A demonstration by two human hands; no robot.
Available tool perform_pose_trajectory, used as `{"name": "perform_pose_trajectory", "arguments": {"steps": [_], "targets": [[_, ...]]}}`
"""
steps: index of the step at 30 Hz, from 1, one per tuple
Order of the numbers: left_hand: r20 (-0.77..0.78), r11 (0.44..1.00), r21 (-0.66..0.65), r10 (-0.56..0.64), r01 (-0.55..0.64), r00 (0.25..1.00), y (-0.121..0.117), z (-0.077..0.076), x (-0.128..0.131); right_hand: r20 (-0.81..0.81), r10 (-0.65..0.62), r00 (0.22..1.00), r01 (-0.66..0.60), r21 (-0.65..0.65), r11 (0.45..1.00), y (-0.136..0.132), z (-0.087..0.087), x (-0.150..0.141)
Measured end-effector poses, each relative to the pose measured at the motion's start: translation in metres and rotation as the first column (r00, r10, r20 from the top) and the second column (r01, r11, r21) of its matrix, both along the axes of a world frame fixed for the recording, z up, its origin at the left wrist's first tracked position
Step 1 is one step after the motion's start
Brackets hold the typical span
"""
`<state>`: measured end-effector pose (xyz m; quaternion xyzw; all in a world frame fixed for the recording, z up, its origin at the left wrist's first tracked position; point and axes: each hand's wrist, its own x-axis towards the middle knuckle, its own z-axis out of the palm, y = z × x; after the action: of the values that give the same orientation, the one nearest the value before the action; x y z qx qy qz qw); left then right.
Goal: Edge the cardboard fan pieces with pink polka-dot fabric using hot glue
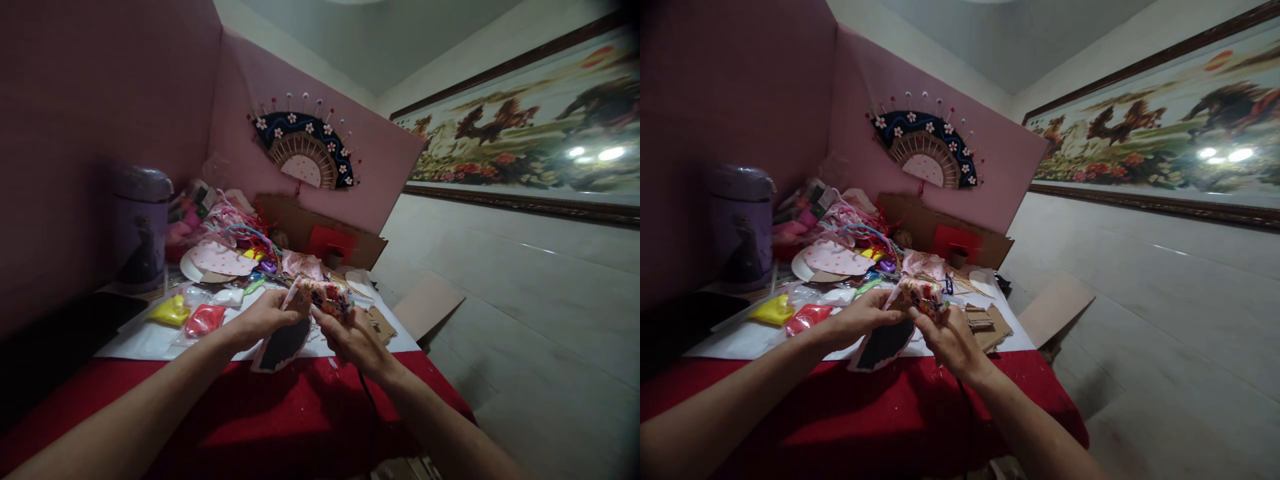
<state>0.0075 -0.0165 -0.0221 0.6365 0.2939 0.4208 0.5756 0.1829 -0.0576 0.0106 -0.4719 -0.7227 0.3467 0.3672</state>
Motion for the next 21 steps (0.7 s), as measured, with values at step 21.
{"name": "perform_pose_trajectory", "arguments": {"steps": [21], "targets": [[-0.017,1.000,-0.004,0.026,-0.026,1.000,-0.0005,0.0027,0.0004,0.007,-0.010,1.000,0.010,-0.043,0.999,-0.0038,0.0002,0.0050]]}}
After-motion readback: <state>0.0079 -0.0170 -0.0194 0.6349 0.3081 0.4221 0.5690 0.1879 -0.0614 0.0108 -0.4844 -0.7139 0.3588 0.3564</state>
